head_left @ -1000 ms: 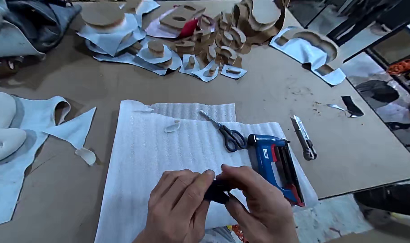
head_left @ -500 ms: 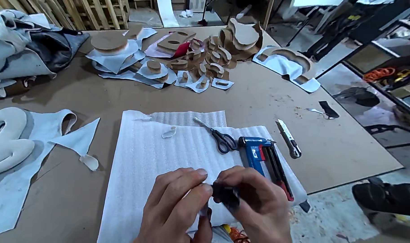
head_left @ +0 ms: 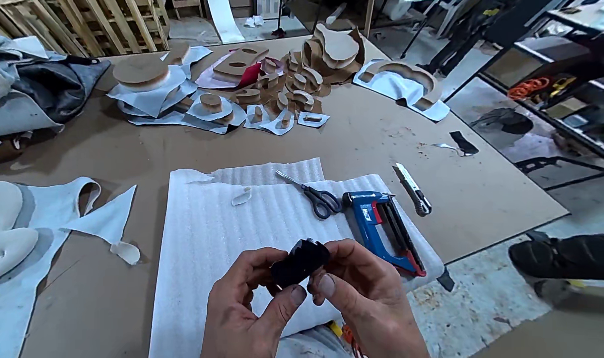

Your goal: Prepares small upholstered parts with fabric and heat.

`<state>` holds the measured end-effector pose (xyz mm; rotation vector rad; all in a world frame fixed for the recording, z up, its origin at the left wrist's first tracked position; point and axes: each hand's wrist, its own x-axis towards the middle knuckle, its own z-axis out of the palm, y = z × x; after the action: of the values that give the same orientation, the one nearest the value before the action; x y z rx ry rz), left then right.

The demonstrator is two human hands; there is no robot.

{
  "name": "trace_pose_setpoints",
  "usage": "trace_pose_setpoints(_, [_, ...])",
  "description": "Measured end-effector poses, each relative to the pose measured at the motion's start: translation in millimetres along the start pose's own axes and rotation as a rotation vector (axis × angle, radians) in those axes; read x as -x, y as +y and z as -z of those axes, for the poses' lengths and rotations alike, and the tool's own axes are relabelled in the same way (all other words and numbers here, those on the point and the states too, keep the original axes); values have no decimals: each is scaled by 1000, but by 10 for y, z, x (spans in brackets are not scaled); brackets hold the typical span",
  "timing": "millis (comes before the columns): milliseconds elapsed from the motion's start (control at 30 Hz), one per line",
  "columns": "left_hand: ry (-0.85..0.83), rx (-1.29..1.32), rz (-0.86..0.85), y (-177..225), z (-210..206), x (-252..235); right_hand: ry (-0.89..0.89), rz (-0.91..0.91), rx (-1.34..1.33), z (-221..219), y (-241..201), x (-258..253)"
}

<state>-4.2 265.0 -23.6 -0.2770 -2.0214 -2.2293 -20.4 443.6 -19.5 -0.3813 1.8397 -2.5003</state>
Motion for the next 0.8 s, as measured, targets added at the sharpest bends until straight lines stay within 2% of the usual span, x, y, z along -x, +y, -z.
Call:
trace_pose_setpoints(200, [0, -331, -188, -26, 8, 79, 19, 14, 3, -34, 19, 93])
trace_pose_setpoints(333, [-81, -285, -184, -54, 103, 105, 43, 43, 113, -31, 36, 151])
trace_pose_setpoints(500, [-104, -327, -293, 9, 129, 24, -10, 106, 295, -31, 9, 235])
trace_pose_setpoints(800, [-141, -248, -310, -108, 131, -88, -53, 127, 296, 21, 39, 218])
